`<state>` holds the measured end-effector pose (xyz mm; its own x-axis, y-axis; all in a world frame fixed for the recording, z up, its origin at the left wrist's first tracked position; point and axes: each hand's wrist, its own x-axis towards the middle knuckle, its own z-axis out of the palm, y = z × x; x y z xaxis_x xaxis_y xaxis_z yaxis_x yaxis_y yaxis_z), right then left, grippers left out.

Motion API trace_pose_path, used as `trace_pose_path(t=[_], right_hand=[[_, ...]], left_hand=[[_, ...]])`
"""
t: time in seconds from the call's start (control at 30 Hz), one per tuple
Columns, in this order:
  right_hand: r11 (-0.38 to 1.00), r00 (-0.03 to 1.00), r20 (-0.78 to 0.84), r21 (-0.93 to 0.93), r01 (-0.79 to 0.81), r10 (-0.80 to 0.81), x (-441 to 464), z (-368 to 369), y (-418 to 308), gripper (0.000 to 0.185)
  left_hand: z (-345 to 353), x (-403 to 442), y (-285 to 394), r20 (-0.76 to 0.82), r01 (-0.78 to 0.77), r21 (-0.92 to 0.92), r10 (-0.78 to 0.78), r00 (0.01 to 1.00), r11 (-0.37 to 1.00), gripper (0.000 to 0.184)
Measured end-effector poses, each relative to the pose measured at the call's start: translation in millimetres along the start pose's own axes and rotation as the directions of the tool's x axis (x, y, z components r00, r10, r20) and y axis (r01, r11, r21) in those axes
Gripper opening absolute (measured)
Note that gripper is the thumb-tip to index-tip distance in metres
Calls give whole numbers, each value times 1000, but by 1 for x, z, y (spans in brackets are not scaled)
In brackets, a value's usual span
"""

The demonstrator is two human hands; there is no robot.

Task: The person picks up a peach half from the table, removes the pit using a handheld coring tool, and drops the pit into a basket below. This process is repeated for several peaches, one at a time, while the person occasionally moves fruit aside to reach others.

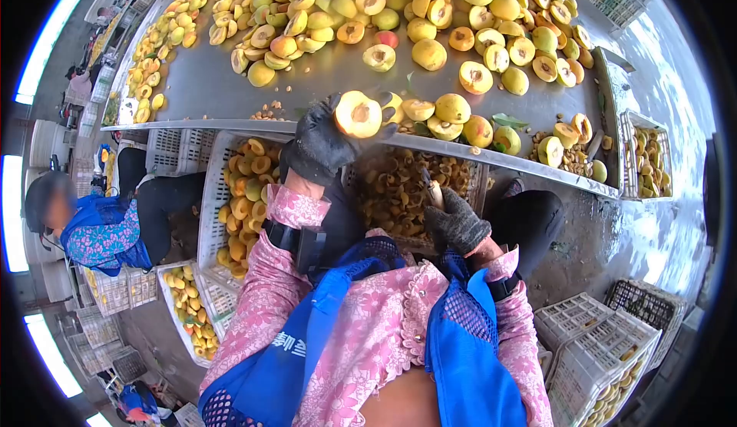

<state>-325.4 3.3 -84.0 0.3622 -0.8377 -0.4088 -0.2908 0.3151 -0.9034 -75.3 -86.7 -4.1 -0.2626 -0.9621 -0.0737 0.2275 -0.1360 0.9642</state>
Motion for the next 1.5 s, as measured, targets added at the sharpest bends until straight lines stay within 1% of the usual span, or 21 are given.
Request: trace_pose_path(t=[0.1, 0.3, 0.37, 0.4, 0.43, 0.47, 0.53, 0.6, 0.67, 0.8, 0.87, 0.93, 0.97, 1.03, 1.13, 1.2, 1.27, 1.3, 1.37, 1.4, 1.5], right_hand=[[992, 993, 11, 49, 113, -114, -17, -2, -40, 24], [953, 962, -68, -170, 249, -263, -33, 3, -76, 26], [954, 972, -57, -213, 211, -228, -33, 6, -77, 29], [948, 977, -55, -259, 187, -207, -32, 8, -78, 29], [938, 981, -53, -305, 162, -187, -32, 10, -79, 30], [905, 951, -75, -336, 260, -301, -32, 11, -78, 30], [903, 949, -83, -342, 260, -304, -30, 13, -75, 29], [897, 946, -95, -358, 257, -309, -30, 14, -76, 27], [889, 944, -110, -384, 248, -311, -33, 16, -78, 22], [860, 925, -90, -410, 303, -369, -29, 19, -73, 25], [827, 932, -75, -489, 276, -355, -31, 20, -81, 27], [885, 959, -79, -411, 217, -272, -27, 21, -77, 28], [910, 970, -78, -371, 186, -230, -25, 22, -74, 28], [847, 932, -52, -438, 301, -359, -21, 24, -64, 28], [805, 909, -34, -478, 351, -416, -21, 25, -63, 28], [801, 914, -20, -491, 344, -405, -21, 25, -61, 29], [797, 924, 0, -506, 329, -381, -20, 25, -56, 30], [750, 887, 25, -523, 404, -460, -22, 24, -58, 30], [672, 830, 100, -537, 509, -549, -27, 22, -63, 30], [648, 814, 148, -534, 544, -562, -27, 21, -62, 31], [734, 847, 263, -423, 531, -461, -22, 18, -43, 32]], left_hand=[[23, -12, -3, 113, -115, 369, 79, 991, 922, 51], [48, -29, -26, 68, -121, 94, 115, 991, 988, 41], [54, -31, -37, -1, -77, -46, 77, 997, 996, 39], [57, -31, -38, 16, -131, 59, 130, 991, 990, 38], [61, -33, -39, 2, -149, 42, 149, 989, 988, 38], [66, -36, -38, -12, -167, 25, 167, 986, 986, 37], [86, -44, -24, -102, -140, -247, 118, 988, 959, 35], [78, -40, -30, 1, -201, 177, 204, 979, 964, 34], [77, -40, -35, 32, -231, 245, 230, 973, 942, 33], [84, -41, -47, -86, -150, -211, 135, 987, 966, 35], [86, -41, -52, -126, -81, -385, 34, 991, 920, 37], [90, -40, -50, -154, -22, -546, -74, 985, 837, 40], [89, -40, -53, -154, -30, -533, -63, 986, 845, 40], [87, -39, -60, -154, -46, -507, -37, 987, 861, 41], [87, -36, -64, -85, 25, -663, -109, 990, 749, 40], [70, -32, -86, -85, -59, -154, 46, 995, 986, 34], [55, -31, -101, -11, -122, 256, 129, 992, 959, 27], [52, -31, -99, 33, -138, 377, 136, 990, 916, 25], [53, -32, -97, 96, -152, 393, 125, 988, 907, 22], [62, -34, -78, 113, -144, 290, 115, 987, 946, 22], [61, -37, -73, 259, -11, 70, -7, 966, 997, 25]])
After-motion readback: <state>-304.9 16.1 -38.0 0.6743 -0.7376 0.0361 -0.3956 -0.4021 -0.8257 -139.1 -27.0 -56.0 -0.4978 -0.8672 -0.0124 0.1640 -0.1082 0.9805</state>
